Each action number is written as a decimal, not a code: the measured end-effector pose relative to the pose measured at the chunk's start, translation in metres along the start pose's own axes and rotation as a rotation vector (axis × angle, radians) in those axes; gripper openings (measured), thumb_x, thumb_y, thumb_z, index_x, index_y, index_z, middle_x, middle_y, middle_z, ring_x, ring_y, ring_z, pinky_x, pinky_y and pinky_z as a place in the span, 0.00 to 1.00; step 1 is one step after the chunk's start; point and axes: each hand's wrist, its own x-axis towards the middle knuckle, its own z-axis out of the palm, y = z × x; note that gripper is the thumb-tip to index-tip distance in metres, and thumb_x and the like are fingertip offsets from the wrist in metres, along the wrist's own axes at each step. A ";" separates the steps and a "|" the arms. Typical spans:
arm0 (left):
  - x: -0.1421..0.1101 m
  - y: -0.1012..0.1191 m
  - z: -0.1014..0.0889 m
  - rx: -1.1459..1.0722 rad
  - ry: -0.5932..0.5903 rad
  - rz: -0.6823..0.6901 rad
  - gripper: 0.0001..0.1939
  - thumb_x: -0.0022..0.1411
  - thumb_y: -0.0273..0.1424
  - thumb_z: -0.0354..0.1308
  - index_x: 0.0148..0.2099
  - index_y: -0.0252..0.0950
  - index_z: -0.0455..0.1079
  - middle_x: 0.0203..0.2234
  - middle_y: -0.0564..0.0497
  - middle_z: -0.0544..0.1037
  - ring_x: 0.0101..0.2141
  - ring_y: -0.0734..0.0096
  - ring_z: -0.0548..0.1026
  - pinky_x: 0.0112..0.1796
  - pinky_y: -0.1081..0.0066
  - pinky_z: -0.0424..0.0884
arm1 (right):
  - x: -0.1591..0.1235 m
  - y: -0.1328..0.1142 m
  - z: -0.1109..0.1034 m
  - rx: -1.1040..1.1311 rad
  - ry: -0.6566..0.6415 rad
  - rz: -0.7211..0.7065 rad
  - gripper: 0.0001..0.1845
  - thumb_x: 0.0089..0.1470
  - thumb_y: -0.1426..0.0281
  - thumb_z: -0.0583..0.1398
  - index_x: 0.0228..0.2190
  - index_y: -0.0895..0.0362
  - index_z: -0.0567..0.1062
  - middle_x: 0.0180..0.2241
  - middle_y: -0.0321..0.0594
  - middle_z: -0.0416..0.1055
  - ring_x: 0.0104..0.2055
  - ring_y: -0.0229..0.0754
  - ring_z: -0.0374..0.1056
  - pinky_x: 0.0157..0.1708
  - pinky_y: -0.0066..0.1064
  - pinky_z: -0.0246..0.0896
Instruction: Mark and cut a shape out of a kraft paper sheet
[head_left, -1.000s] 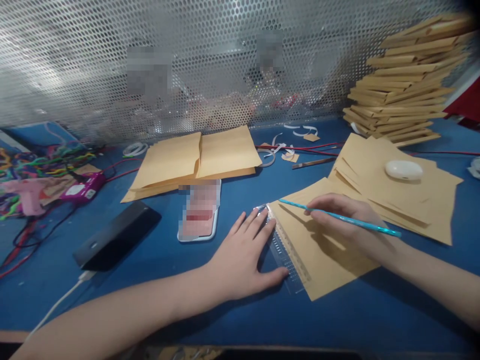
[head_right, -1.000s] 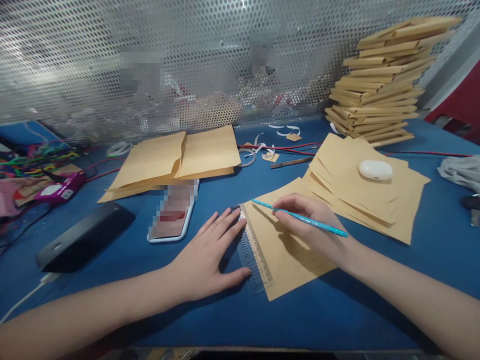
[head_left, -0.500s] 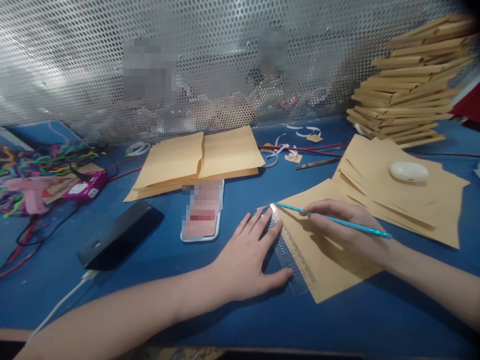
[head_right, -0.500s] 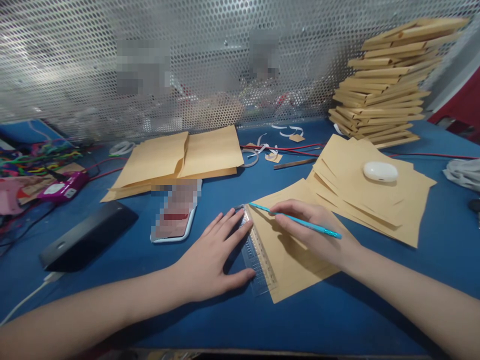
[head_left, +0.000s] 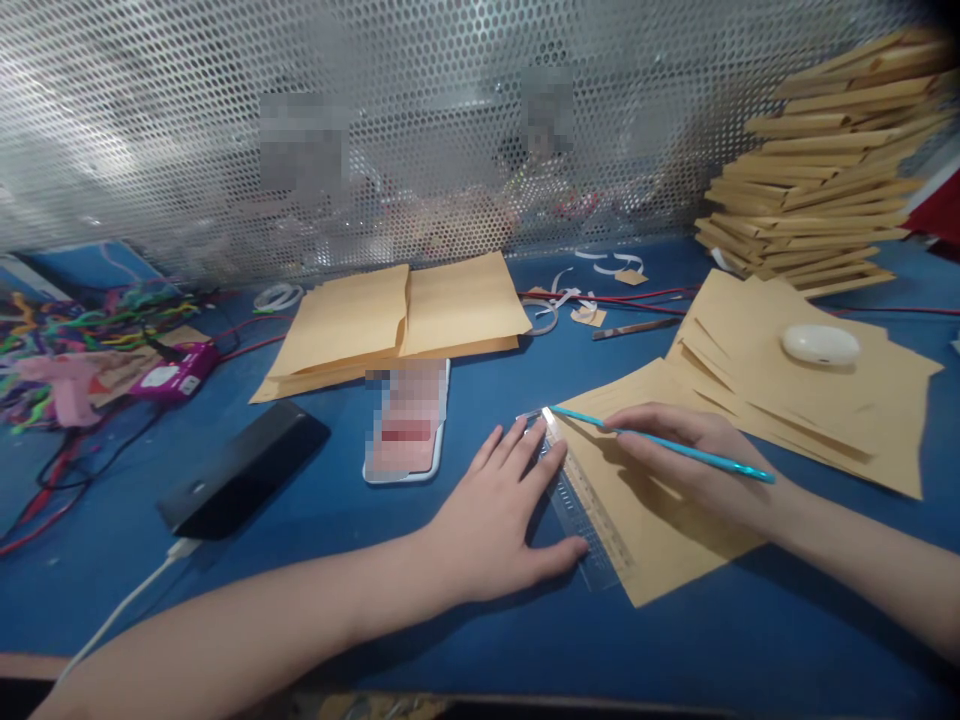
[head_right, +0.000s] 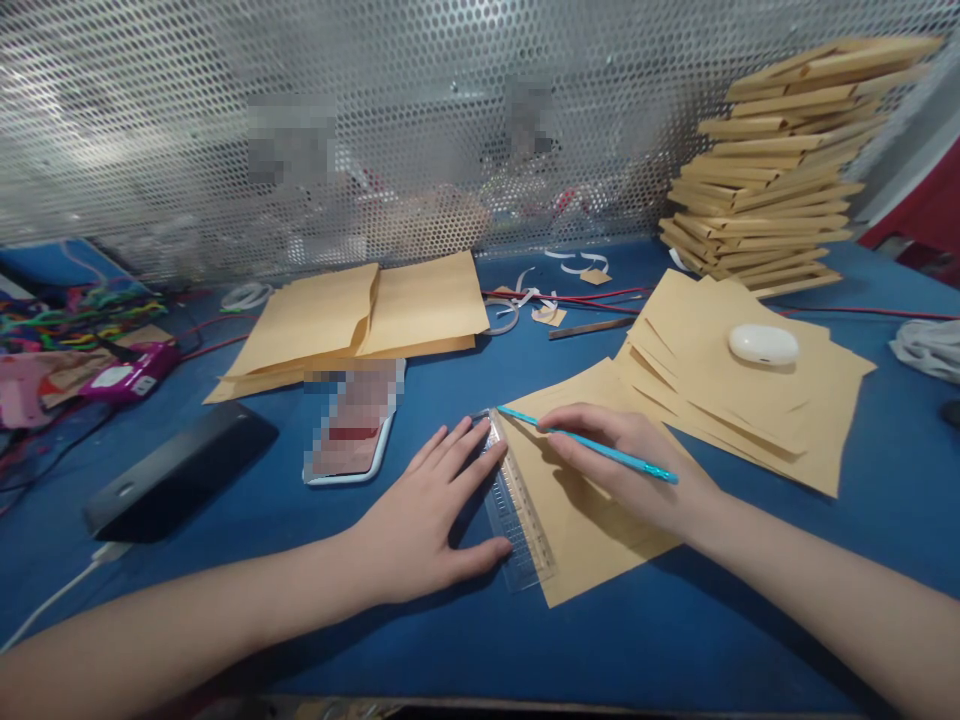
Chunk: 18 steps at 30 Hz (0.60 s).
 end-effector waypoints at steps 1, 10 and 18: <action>0.000 0.000 0.000 -0.001 0.001 0.000 0.45 0.59 0.56 0.50 0.69 0.34 0.45 0.67 0.41 0.42 0.65 0.49 0.38 0.62 0.47 0.41 | 0.000 0.000 0.000 -0.013 -0.009 -0.024 0.17 0.54 0.56 0.59 0.40 0.53 0.77 0.43 0.42 0.76 0.45 0.50 0.73 0.43 0.38 0.69; 0.001 0.000 -0.001 -0.001 -0.002 -0.006 0.47 0.59 0.57 0.48 0.68 0.30 0.44 0.66 0.41 0.44 0.65 0.51 0.39 0.62 0.49 0.41 | 0.000 0.002 0.001 -0.021 -0.021 -0.042 0.16 0.54 0.57 0.59 0.40 0.53 0.76 0.41 0.42 0.77 0.43 0.50 0.74 0.42 0.39 0.69; 0.001 0.000 -0.001 0.007 0.001 0.000 0.47 0.59 0.57 0.48 0.68 0.29 0.44 0.66 0.40 0.44 0.65 0.50 0.40 0.62 0.48 0.42 | 0.003 0.003 0.000 0.004 0.028 -0.015 0.15 0.53 0.57 0.60 0.39 0.52 0.77 0.41 0.42 0.77 0.43 0.49 0.74 0.44 0.38 0.69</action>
